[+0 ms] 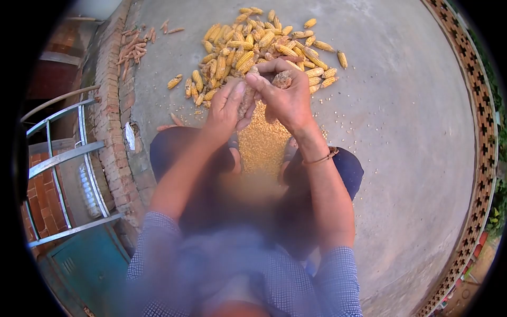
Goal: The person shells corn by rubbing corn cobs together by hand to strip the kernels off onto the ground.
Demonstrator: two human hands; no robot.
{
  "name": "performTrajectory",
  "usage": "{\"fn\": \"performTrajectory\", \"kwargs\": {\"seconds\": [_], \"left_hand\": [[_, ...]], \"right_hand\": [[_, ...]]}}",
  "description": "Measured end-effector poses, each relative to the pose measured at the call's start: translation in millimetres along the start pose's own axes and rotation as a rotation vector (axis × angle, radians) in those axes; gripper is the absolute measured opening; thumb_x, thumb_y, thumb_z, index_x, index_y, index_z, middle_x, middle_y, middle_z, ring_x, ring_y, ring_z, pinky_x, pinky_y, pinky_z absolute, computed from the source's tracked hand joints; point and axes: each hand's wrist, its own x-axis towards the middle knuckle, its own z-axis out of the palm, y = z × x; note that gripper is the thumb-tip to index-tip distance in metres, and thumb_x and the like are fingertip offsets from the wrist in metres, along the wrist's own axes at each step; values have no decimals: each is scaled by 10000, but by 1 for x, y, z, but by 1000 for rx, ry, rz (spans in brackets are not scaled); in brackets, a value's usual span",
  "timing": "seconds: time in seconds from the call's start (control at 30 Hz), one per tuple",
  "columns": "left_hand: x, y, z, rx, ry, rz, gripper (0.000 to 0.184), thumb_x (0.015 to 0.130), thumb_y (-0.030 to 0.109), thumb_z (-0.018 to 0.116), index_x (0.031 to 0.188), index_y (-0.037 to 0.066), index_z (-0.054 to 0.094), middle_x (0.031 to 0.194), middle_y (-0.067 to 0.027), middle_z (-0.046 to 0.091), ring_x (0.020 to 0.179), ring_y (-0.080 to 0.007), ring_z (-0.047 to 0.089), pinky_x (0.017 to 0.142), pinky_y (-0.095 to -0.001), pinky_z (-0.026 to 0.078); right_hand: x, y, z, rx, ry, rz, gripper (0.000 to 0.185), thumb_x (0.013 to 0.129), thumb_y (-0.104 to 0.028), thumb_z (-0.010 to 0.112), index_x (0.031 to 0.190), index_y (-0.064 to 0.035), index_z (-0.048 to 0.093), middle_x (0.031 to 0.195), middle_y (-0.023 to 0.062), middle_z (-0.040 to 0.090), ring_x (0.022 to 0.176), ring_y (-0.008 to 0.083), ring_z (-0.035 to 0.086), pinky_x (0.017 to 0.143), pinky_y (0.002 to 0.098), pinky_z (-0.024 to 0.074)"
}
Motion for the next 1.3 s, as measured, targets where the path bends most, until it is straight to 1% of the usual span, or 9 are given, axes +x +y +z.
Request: {"fn": "performTrajectory", "kwargs": {"seconds": [0.2,0.3,0.4,0.53,0.7,0.83,1.0,1.13,1.3], "left_hand": [[-1,1,-1,43,-20,45,354,1049,250,298,1042,13,562,657,-35,504,456,-66,393,404,-223,319],[-4,4,3,-4,33,13,357,1062,296,308,959,29,521,609,-2,437,452,-67,350,398,-232,320],[-2,8,-1,-141,-13,-46,377,1030,220,252,1056,8,563,665,-37,505,456,-75,374,404,-221,309],[-1,2,-1,-159,-44,-55,383,1026,234,239,1075,13,548,659,-35,492,454,-82,369,398,-225,296],[-2,3,-1,-224,-55,-65,360,1026,274,250,1049,47,529,635,-26,451,449,-73,338,379,-234,262],[-4,10,2,-308,-73,-203,389,1054,311,202,992,52,487,630,-19,428,420,-70,296,378,-211,281],[0,13,3,-446,-96,-249,382,1050,299,198,1009,57,490,632,-30,441,414,-71,302,375,-205,292],[-1,4,1,-332,-45,-174,374,1049,287,223,1098,45,504,709,-32,484,467,-69,364,385,-206,314],[1,-8,3,-34,54,-67,381,1052,245,260,1260,36,501,852,-51,539,562,-70,446,415,-199,347]], "right_hand": [[-3,-6,-3,-17,-57,-57,212,866,-100,733,1004,41,656,749,49,654,614,63,597,433,184,437],[-5,-10,-4,-23,-81,-75,215,873,-93,722,1027,42,657,746,49,654,617,61,599,420,186,425],[-6,-13,-9,-58,-115,-50,224,878,-86,712,1053,42,657,755,50,658,625,62,603,429,185,425],[-9,-16,-10,-62,-142,-53,241,883,-84,705,1082,43,655,775,55,665,643,61,607,429,178,419],[-12,-12,-2,-49,-92,-47,222,878,8,618,1092,55,650,788,67,667,670,82,620,523,210,481],[-9,3,-4,-79,-43,-36,240,865,46,546,1082,72,645,801,79,670,712,103,641,611,242,521],[-6,-10,-12,-27,-113,13,212,892,-27,594,1071,77,640,789,75,668,703,101,644,543,216,499],[-11,-18,-4,-77,-78,81,222,902,-58,621,1083,69,640,770,68,662,676,94,635,494,199,473],[-9,-6,-5,-89,-80,-17,183,888,-26,598,1035,74,645,758,72,658,659,95,629,543,220,500]]}}
